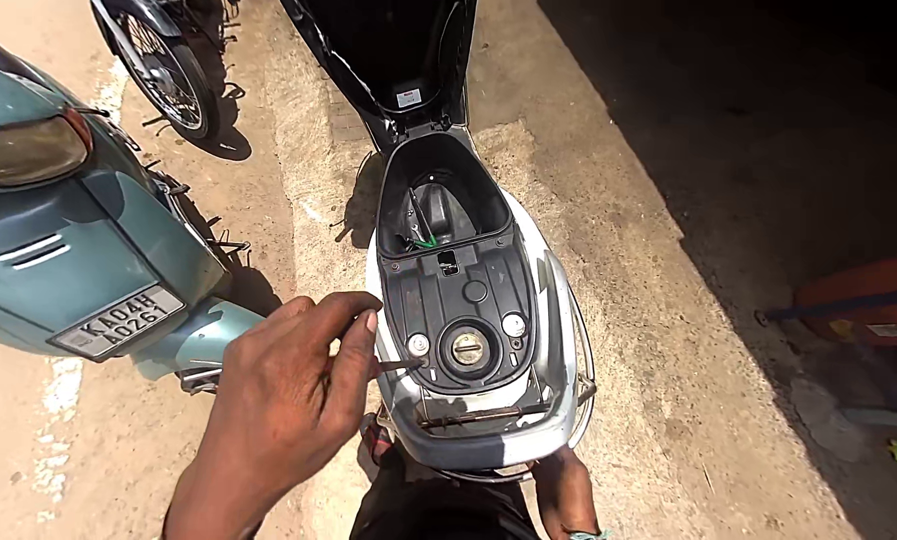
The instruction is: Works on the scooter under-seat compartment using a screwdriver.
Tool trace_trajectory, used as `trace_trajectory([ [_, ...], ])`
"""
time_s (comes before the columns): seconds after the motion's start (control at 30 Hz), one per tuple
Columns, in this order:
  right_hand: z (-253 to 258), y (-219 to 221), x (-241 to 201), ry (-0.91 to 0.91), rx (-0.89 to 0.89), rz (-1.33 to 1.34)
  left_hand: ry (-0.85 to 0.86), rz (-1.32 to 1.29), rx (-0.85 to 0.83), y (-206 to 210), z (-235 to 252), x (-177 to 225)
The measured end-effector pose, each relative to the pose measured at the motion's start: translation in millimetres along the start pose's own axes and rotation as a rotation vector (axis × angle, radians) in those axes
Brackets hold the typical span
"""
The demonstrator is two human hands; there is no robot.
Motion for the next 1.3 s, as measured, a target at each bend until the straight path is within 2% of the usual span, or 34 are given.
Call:
trace_trajectory([
  [0.1, 10.3, 28.0, -11.1, -0.015, 0.023, 0.141, 0.008, -0.01, 0.013, 0.1, -0.1, 1.9],
  [0.17, 12.6, 32.7, -14.4, -0.056, 0.014, 0.13, 0.003, -0.016, 0.015, 0.0, 0.6, 1.2],
  [0.43, 19.2, 26.1, -16.3, -0.194, -0.061, 0.002, -0.005, -0.06, 0.006, 0.1, 4.1, -4.0],
  [1.07, 16.9, 27.2, -26.3, -0.257, -0.118, 0.002, 0.058, -0.134, -0.023, 8.5, 4.7, 11.7],
  [1.2, 23.4, 24.1, -23.1, -0.307, -0.168, -0.065, 0.063, -0.155, -0.031, 9.0, 2.4, 12.4],
  [1.3, 22.7, 19.0, -24.5, -0.27, -0.151, -0.135, 0.058, -0.154, -0.028, 9.7, 1.4, 14.2],
])
Point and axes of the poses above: each hand's wrist, its own z-axis towards the middle knuckle, its own y-axis out of the palm, x = y × z, the point moved 10 cm from there along z, towards the middle knuckle, and after that the axes turned 14 degrees about -y, right-handed, at the moved point
